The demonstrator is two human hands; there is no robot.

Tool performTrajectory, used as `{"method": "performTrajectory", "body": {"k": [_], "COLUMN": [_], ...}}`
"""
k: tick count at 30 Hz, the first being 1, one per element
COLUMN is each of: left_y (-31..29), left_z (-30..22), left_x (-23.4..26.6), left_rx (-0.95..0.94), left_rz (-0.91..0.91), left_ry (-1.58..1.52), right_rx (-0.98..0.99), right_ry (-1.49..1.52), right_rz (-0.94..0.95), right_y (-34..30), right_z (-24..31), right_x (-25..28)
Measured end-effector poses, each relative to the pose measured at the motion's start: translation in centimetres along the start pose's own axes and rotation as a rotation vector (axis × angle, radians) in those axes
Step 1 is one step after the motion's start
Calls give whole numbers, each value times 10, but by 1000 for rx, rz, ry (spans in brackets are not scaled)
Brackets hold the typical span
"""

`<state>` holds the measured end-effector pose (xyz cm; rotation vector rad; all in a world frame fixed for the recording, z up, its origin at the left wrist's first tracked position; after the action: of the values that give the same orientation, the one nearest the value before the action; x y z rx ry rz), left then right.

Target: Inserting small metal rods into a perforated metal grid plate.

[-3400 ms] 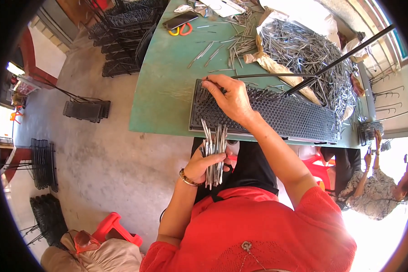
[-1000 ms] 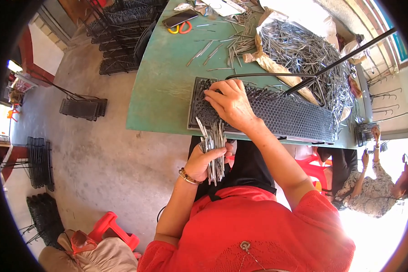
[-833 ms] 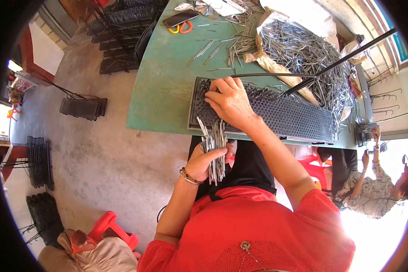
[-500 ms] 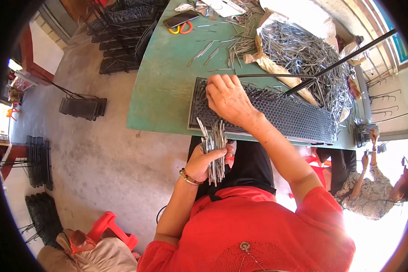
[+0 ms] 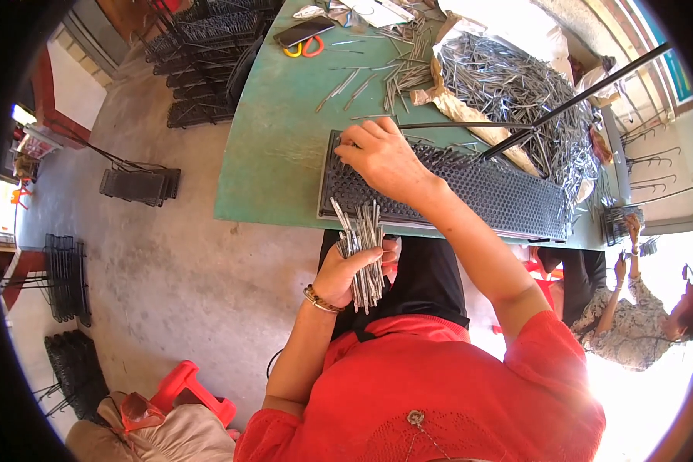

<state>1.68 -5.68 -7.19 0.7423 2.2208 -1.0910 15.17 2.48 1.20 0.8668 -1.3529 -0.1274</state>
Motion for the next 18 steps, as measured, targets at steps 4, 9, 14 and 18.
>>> {"method": "performTrajectory", "body": {"k": [4,9,14,18], "left_y": [-3,-6,-3,0], "left_z": [-3,-14,-9,-2], "left_x": [4,-3,-9,-8], "left_rx": [-66,-136,-106,-66], "left_rz": [-32,-35,-68,-43], "left_ry": [-24,-47,-57,-42], "right_rx": [-223,-878,-1287,-1338], "right_ry": [217,851,1149,1122], "right_rz": [-196,170,229,187], "right_y": [-7,-47,-68,-73], "right_z": [2,12,12,1], "right_x": [27,21,13,18]}}
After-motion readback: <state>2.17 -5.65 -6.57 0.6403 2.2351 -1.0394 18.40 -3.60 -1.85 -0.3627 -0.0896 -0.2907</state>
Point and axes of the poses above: each hand's wrist, its own y-axis towards the middle knuckle, its own x-axis out of the back of the hand, z = x × y, the point moved 4 cm from there along y, towards the middle knuckle, and after that the axes turned 11 degrees about -z, right-handed, at the moved point
